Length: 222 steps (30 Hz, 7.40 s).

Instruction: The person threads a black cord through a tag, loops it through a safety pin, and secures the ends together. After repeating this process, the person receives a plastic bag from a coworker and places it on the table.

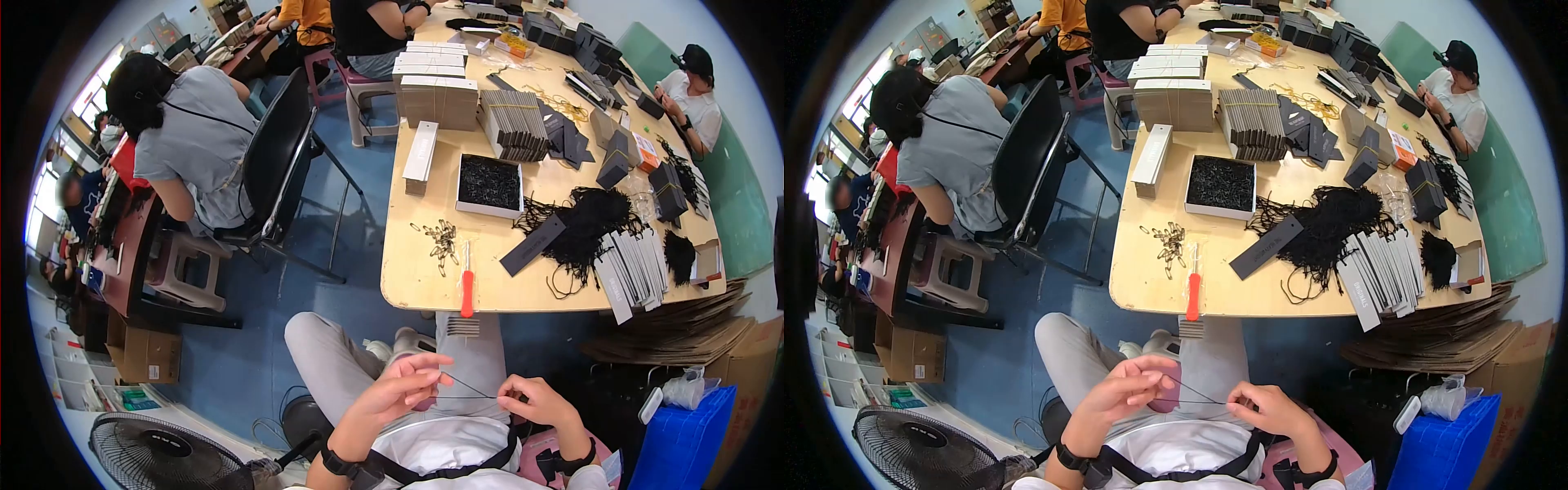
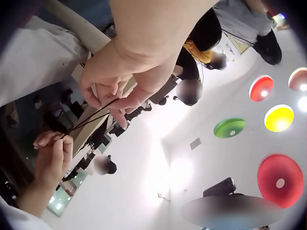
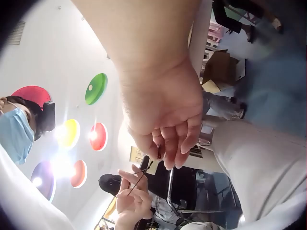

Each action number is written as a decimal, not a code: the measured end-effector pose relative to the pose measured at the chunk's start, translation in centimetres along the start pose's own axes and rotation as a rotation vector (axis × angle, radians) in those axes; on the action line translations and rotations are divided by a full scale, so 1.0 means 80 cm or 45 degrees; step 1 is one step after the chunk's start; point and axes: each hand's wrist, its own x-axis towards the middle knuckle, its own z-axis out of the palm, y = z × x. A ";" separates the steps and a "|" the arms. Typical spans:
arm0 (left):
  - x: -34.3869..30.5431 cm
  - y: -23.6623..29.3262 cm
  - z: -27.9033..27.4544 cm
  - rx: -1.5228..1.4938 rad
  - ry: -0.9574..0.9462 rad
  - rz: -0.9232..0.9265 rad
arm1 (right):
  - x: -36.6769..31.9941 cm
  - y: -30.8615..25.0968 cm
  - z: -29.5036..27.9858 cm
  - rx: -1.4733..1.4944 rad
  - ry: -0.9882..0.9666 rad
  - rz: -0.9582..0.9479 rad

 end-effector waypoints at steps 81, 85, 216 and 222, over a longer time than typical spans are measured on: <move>0.088 -0.058 0.004 1.520 0.643 1.347 | 0.067 0.094 0.066 -0.069 0.503 0.021; 0.091 -0.061 -0.003 1.504 0.624 1.423 | 0.075 0.100 0.062 0.033 0.412 0.051; 0.150 -0.022 0.172 0.580 -0.002 0.792 | 0.003 -0.010 -0.148 -1.331 1.590 0.163; 0.091 0.016 0.140 0.843 0.322 1.017 | 0.030 -0.017 -0.159 -1.213 1.614 -0.123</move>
